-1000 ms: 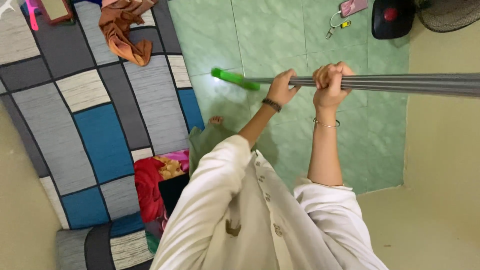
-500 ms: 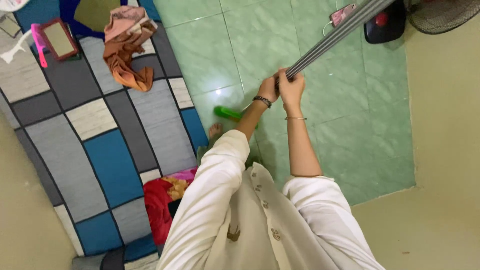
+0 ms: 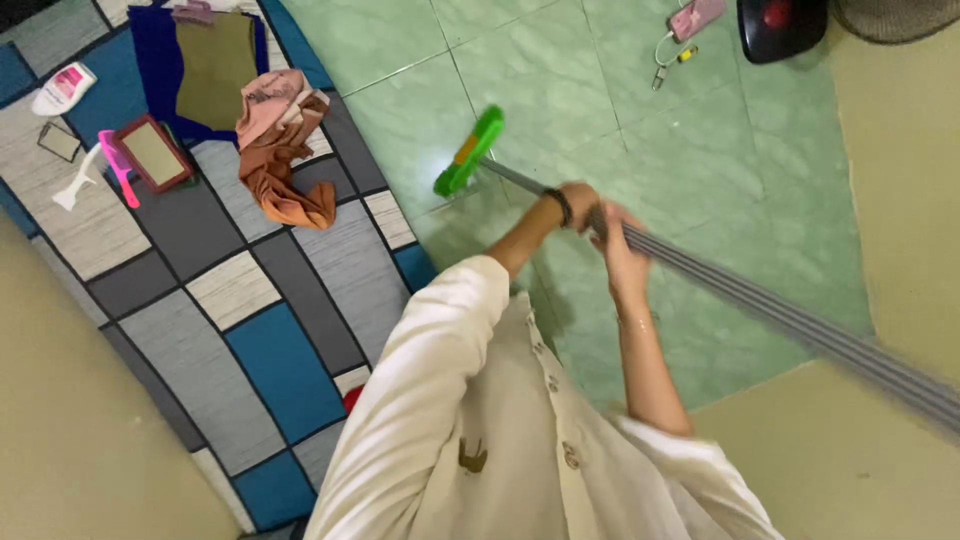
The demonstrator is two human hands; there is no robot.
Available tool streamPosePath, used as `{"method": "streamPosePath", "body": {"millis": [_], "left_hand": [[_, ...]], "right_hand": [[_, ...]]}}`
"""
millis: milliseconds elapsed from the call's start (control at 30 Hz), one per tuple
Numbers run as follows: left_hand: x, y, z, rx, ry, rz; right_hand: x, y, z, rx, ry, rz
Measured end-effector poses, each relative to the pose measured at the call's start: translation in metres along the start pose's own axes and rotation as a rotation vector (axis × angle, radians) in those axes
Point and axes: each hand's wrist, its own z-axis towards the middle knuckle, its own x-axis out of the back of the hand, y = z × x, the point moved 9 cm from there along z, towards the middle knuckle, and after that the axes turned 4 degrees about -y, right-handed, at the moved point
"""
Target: The person sweeps the tiled floor of a bedroom using a green broom with a long handle. They move the broom back and forth across the floor, covering different areas of the room.
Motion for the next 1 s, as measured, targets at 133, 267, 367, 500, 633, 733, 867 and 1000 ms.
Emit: {"method": "streamPosePath", "body": {"millis": [133,267,367,500,633,733,867,1000], "left_hand": [[-0.084,0.14,-0.033,-0.358,-0.231,0.169],[-0.132,0.22,-0.087,-0.403,-0.284,0.153],[-0.165,0.215,-0.088,-0.431,-0.276,0.182],[-0.181,0.147,-0.031,-0.041,-0.251,0.209],[-0.059,0.059,-0.045,-0.167,-0.128,0.16],[0.003,-0.018,-0.043,-0.024,-0.139,0.134],[0.085,-0.052,-0.039,0.046,0.197,0.165],[0.102,-0.061,-0.028,0.245,0.231,-0.208]], "right_hand": [[0.068,0.021,-0.088,-0.152,0.14,0.022],[0.154,0.132,-0.126,-0.237,0.412,0.268],[0.167,0.185,-0.127,-0.237,0.551,0.401],[0.128,0.195,-0.081,-0.257,0.519,0.495],[0.041,0.191,0.008,-0.255,0.426,0.414],[-0.033,0.166,0.062,-0.216,0.413,0.518],[-0.079,0.107,0.111,-0.095,0.391,0.365],[-0.063,0.111,0.166,-0.058,0.248,0.015]]}}
